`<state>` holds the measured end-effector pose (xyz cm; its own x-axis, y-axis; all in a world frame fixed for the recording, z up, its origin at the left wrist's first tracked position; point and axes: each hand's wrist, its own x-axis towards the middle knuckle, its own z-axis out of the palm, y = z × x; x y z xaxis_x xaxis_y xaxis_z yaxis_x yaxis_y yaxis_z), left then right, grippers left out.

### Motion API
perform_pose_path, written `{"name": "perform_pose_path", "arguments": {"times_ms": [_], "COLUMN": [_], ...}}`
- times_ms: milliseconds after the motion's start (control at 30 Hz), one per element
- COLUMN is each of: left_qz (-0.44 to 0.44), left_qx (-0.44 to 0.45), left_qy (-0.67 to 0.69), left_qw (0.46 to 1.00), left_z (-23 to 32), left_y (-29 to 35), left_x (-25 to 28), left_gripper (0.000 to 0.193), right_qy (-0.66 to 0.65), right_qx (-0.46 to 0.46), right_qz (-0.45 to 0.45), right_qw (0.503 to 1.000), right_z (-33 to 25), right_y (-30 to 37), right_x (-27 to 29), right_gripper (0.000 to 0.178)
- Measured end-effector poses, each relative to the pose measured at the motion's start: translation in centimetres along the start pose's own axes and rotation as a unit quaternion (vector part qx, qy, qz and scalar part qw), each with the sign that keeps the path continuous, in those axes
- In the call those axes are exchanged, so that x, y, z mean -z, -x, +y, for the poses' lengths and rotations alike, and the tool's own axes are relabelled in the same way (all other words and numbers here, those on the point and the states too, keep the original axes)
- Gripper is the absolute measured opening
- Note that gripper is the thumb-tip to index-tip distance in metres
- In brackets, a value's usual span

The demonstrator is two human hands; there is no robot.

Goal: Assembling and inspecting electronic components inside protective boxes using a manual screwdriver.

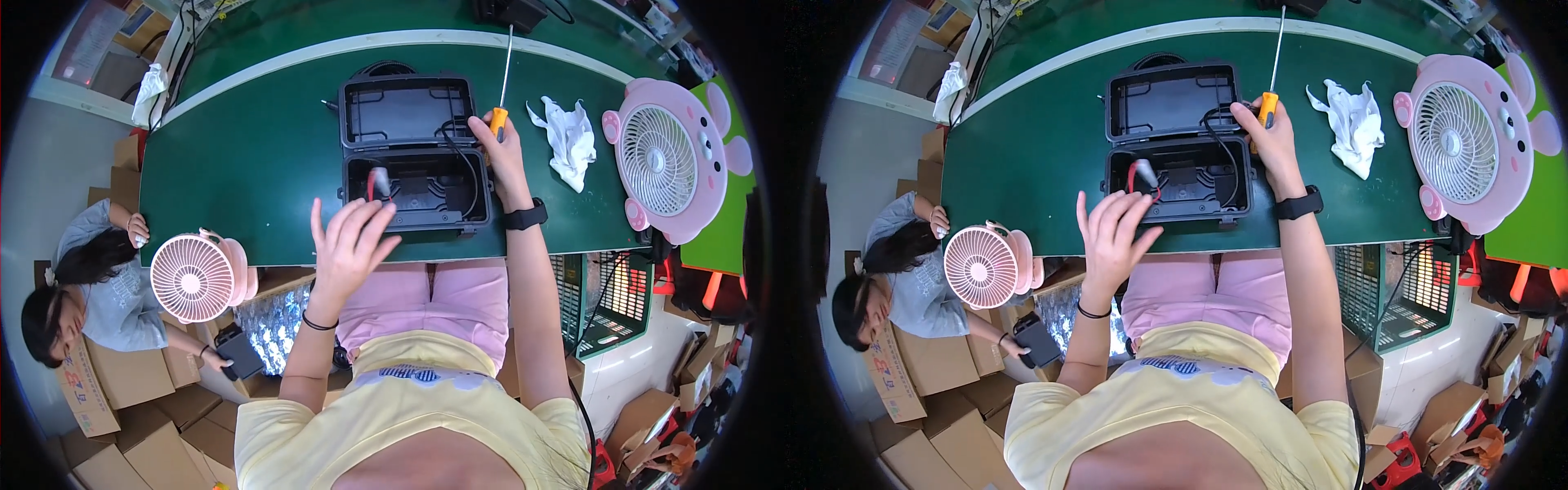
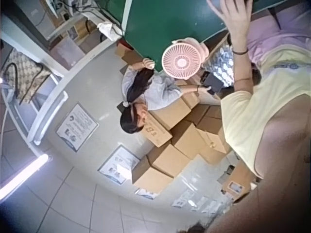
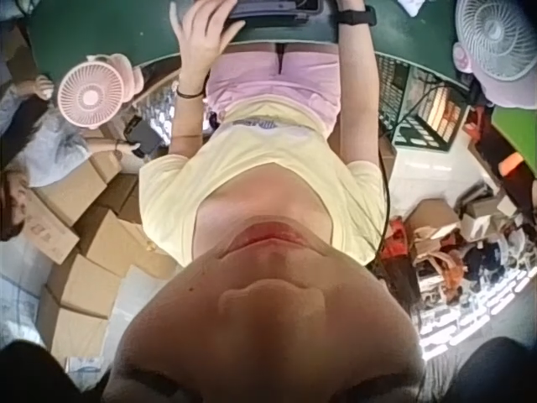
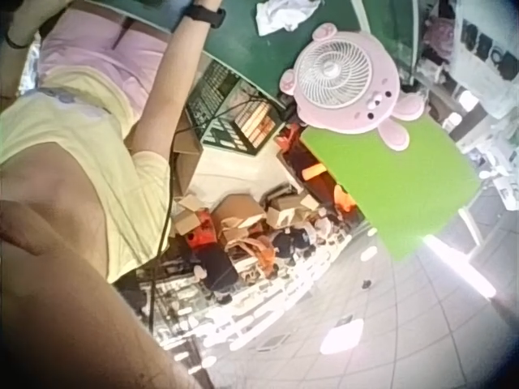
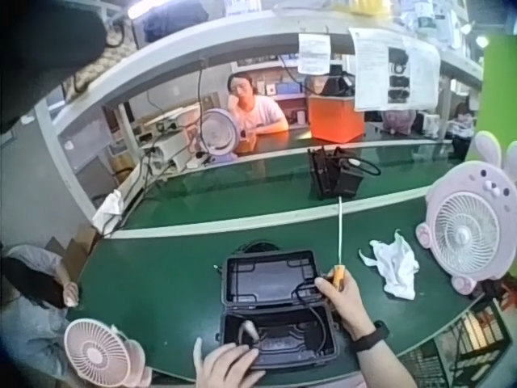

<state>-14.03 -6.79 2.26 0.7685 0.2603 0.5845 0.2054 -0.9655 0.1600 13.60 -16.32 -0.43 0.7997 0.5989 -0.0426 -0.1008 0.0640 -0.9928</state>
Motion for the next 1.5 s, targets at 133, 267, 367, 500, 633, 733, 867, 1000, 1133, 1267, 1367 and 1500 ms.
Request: {"name": "perform_pose_path", "arguments": {"times_ms": [133,267,367,500,633,733,867,1000,1133,1267,1367,1500], "left_qz": [-0.002,-0.02,-0.051,-0.107,-0.142,-0.08,-0.085,-0.128,-0.15,-0.169,-0.182,-0.162], "left_qx": [-0.001,-0.038,-0.032,0.015,0.034,0.026,0.105,0.113,0.075,0.022,0.018,0.026], "left_qy": [0.052,0.1,0.084,0.04,-0.078,-0.036,-0.036,-0.049,0.007,0.074,0.095,0.037], "left_qw": [0.999,0.994,0.995,0.993,0.986,0.996,0.99,0.984,0.986,0.983,0.978,0.986], "left_z": [-0.8,-0.8,0.4,1.7,3.8,4.3,4.3,4.0,3.7,3.4,3.1,4.1], "left_y": [0.1,0.2,-0.4,-0.6,-1.5,-0.9,-1.4,-1.8,-2.5,-3.4,-3.4,-4.2], "left_x": [0.3,0.5,1.2,1.7,2.1,2.0,2.2,2.3,2.2,2.0,1.5,1.4], "left_gripper": [0.054,0.048,0.054,0.069,0.072,0.07,0.067,0.062,0.061,0.054,0.053,0.057], "right_qy": [-0.041,-0.095,-0.127,-0.112,-0.111,-0.103,-0.099,-0.087,-0.093,-0.09,-0.091,-0.1], "right_qx": [0.017,0.062,0.116,0.13,0.129,0.12,0.123,0.129,0.137,0.142,0.139,0.145], "right_qz": [-0.002,-0.015,-0.045,-0.048,-0.042,-0.034,-0.035,-0.029,-0.031,-0.031,-0.032,-0.037], "right_qw": [0.999,0.993,0.984,0.984,0.984,0.987,0.987,0.987,0.986,0.985,0.986,0.984], "right_z": [-0.2,-0.6,-0.2,0.0,-0.5,-0.1,-0.2,-0.5,-0.4,-0.4,-0.6,-0.3], "right_y": [0.3,0.5,0.5,0.8,0.8,0.8,0.7,0.7,0.7,0.7,0.8,0.8], "right_x": [0.0,0.1,0.7,1.2,1.0,1.0,0.8,0.8,0.7,0.8,0.7,0.7], "right_gripper": [0.044,0.045,0.052,0.053,0.054,0.055,0.056,0.055,0.053,0.052,0.051,0.051]}}
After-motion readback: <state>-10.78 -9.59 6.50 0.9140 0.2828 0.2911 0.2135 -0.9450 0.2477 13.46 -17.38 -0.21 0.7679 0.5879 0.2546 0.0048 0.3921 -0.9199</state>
